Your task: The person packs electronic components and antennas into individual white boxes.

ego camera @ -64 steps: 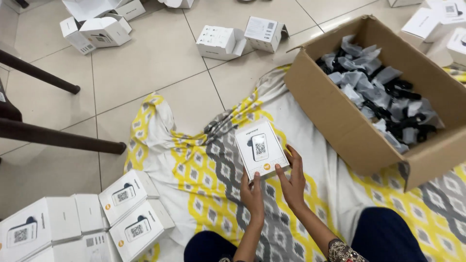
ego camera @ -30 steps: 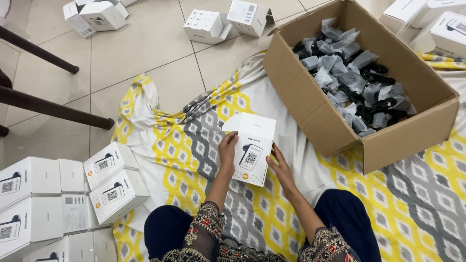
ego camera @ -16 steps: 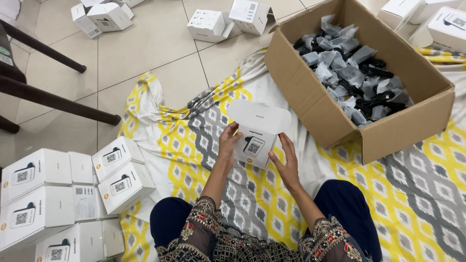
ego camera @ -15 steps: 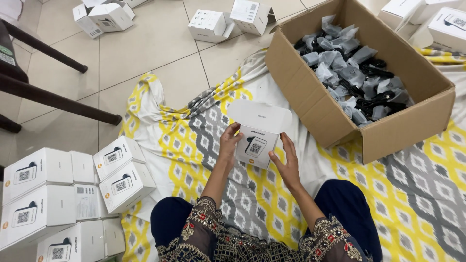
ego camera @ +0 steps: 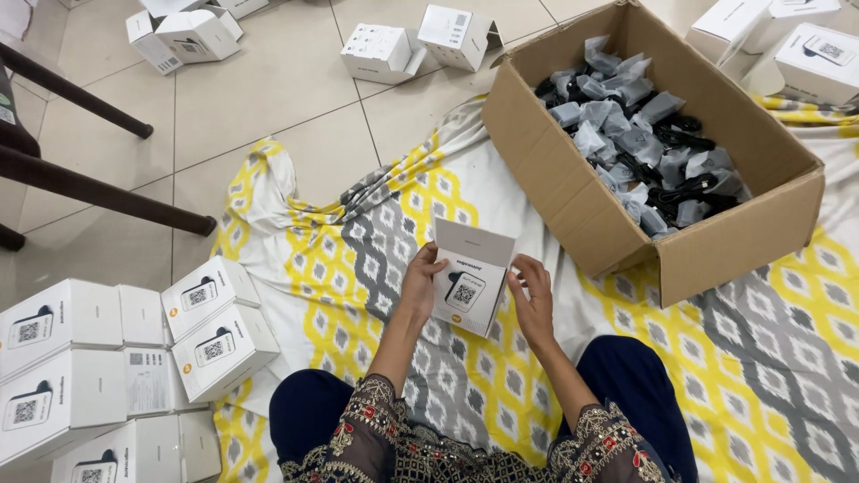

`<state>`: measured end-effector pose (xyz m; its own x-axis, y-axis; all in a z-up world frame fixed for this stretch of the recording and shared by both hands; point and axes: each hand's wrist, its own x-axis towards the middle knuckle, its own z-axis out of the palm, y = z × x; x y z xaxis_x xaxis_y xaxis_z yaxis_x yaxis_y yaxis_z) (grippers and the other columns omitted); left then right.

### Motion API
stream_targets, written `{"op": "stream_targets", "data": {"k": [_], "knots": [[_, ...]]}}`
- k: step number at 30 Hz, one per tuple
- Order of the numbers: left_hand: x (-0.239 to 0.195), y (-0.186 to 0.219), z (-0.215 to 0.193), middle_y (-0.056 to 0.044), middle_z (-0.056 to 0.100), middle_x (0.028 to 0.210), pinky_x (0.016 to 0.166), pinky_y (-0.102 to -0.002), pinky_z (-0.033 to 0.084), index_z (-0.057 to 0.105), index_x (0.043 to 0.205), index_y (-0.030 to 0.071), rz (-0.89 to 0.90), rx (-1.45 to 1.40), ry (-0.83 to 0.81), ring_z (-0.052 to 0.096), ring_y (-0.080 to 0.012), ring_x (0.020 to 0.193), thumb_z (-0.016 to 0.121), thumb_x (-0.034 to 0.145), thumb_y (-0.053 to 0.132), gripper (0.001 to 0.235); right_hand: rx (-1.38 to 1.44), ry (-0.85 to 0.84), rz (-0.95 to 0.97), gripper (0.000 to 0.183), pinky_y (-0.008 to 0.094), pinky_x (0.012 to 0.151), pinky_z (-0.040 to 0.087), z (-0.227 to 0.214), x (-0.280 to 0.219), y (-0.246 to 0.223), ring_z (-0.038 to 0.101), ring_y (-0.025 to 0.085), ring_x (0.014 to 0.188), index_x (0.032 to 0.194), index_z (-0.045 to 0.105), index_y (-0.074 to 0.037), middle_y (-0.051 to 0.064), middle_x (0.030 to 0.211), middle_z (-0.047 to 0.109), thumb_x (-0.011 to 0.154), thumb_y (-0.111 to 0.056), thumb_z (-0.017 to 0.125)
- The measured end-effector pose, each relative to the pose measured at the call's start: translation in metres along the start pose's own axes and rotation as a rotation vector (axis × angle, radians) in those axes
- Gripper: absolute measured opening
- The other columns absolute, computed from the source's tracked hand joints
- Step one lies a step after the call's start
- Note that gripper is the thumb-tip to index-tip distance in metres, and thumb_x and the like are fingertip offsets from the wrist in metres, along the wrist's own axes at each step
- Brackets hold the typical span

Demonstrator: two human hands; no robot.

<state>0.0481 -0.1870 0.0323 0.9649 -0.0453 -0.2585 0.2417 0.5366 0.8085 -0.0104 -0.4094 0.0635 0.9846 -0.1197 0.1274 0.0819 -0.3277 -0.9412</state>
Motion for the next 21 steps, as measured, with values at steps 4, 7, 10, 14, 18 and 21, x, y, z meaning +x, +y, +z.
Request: {"op": "stream_targets", "data": {"k": [4,7,10,14,18,21], "knots": [[0.001,0.006,0.007,-0.007,0.068,0.126,0.110,-0.033,0.043,0.065,0.106,0.006,0.037,-0.070,-0.024,0.060,-0.0214,0.120,0.058,0.084,-0.012,0.029,0.196,0.035,0.002,0.030,0.034,0.101,0.047,0.006,0.005,0.028,0.054,0.017,0.121,0.126,0.067,-0.007,0.005,0.140,0.051,0.107,-0.027,0.056],[-0.007,0.025,0.022,-0.006,0.067,0.129,0.114,-0.031,0.040,0.066,0.104,0.006,0.014,-0.059,0.001,0.057,-0.0193,0.125,0.055,0.077,-0.012,0.033,0.138,0.033,0.003,0.030,0.032,0.093,0.052,0.000,0.008,0.013,0.058,0.017,0.104,0.126,0.067,-0.008,0.005,0.135,0.055,0.102,-0.025,0.061],[-0.017,0.046,0.035,-0.002,0.064,0.144,0.116,-0.033,0.039,0.063,0.095,0.003,0.093,-0.131,-0.118,0.056,-0.0198,0.129,0.054,0.073,-0.010,0.028,0.039,0.029,0.019,0.035,0.031,0.089,0.052,-0.005,0.010,0.006,0.059,0.016,0.105,0.133,0.066,-0.012,0.005,0.134,0.056,0.101,-0.025,0.060],[-0.020,0.048,0.032,-0.010,0.065,0.116,0.114,-0.040,0.038,0.063,0.096,0.008,0.146,-0.075,-0.073,0.055,-0.0256,0.124,0.054,0.083,0.007,0.015,0.046,0.134,0.119,0.030,0.030,0.081,0.051,-0.009,0.007,0.013,0.059,0.017,0.093,0.122,0.072,-0.010,0.007,0.118,0.061,0.100,-0.029,0.062],[0.002,0.049,0.012,-0.005,0.058,0.103,0.125,-0.037,0.034,0.052,0.097,0.011,0.353,-0.411,-0.577,0.050,-0.0229,0.124,0.059,0.100,0.039,0.029,-0.080,0.175,0.299,0.037,0.031,0.073,0.047,-0.013,0.002,0.004,0.062,0.017,0.074,0.099,0.075,-0.005,0.008,0.079,0.067,0.104,-0.040,0.061],[0.010,0.067,0.008,-0.003,0.055,0.096,0.133,-0.039,0.032,0.050,0.095,0.011,0.265,-0.584,-0.609,0.049,-0.0225,0.122,0.054,0.117,0.043,0.039,-0.166,0.157,0.214,0.043,0.036,0.069,0.045,-0.013,0.000,0.007,0.054,0.022,0.072,0.093,0.073,0.000,0.010,0.073,0.059,0.103,-0.041,0.064]]}}
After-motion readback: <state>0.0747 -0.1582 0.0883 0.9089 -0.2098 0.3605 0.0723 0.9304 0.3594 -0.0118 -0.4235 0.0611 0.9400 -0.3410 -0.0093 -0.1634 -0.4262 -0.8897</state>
